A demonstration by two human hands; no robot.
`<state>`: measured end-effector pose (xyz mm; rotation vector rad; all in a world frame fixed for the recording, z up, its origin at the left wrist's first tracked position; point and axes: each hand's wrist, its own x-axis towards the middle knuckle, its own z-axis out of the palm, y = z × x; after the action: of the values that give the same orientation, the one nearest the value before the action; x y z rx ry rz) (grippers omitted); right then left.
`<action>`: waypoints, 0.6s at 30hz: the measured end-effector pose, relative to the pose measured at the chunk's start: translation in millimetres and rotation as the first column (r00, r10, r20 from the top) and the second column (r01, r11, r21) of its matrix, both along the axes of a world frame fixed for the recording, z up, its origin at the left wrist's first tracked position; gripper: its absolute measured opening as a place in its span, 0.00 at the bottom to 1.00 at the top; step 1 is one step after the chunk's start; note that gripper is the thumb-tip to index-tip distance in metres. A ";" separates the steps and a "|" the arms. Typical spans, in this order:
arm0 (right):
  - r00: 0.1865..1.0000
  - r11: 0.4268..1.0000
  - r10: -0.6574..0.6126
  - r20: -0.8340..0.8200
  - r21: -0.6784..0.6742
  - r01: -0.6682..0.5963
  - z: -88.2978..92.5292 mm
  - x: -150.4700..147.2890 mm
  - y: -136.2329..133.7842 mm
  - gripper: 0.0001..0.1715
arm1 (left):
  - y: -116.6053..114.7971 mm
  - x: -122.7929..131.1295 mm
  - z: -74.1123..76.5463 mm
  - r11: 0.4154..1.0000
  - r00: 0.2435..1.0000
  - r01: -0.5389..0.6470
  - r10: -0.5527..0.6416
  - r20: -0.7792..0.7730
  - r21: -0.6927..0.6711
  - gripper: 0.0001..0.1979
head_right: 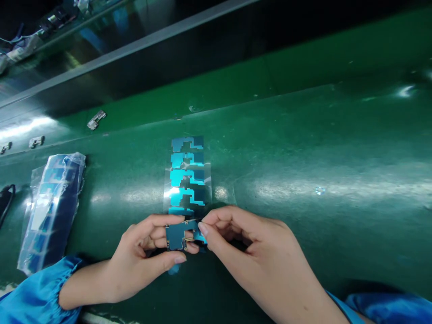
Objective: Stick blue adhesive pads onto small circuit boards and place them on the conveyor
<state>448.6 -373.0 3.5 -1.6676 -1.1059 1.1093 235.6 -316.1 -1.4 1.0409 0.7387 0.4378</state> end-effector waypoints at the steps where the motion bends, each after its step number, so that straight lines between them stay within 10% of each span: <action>1: 1.000 1.000 0.002 0.014 0.002 -0.002 0.3 -0.4 0.2 0.09 | 0.3 0.3 0.6 1.000 1.000 0.000 0.000 -0.001 0.001 0.23; 18: 0.997 0.998 0.020 0.074 0.051 -0.024 0.0 -3.4 1.4 0.10 | -1.2 -1.8 -1.2 0.998 1.000 0.014 -0.015 0.006 0.066 0.23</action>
<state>445.2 -371.5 3.5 -1.6704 -1.1919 1.0315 233.8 -317.3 -2.5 1.1055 0.7144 0.4553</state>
